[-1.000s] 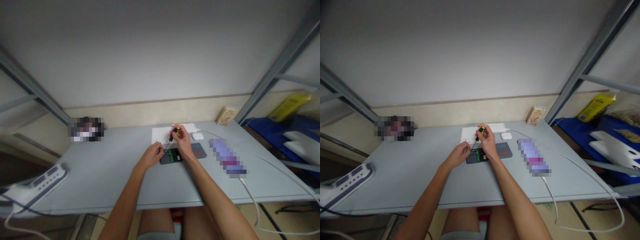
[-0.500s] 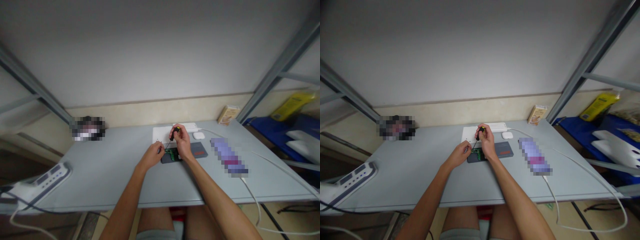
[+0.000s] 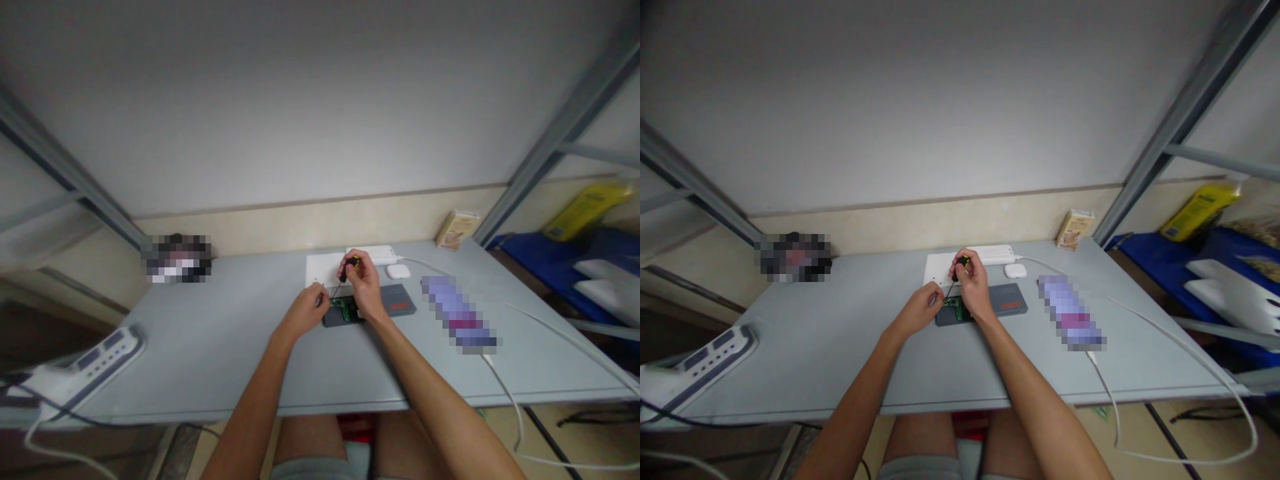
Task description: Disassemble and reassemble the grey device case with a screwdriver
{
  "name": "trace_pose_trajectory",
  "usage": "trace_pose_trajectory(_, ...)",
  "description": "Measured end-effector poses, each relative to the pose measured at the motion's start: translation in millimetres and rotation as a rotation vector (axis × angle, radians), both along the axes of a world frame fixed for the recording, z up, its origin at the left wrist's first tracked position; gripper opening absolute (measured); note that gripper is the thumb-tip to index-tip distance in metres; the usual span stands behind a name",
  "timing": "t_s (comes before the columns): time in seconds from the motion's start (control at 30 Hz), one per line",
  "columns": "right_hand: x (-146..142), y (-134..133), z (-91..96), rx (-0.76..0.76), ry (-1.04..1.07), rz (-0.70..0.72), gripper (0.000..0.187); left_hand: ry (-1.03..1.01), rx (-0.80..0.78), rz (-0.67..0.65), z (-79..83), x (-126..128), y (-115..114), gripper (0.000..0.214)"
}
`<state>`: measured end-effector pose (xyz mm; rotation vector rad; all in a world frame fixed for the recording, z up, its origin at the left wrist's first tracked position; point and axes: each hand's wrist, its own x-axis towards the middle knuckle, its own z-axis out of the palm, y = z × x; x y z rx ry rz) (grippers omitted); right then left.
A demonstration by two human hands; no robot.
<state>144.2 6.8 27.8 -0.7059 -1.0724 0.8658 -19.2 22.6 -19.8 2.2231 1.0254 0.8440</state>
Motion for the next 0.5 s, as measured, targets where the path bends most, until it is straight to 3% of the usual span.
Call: trace_pose_trajectory(0.5, -1.6, 0.1, 0.3, 0.011, -0.013, 0.0, 0.019, 0.013, -0.007, 0.014, 3.2, 0.2, -1.6, 0.014)
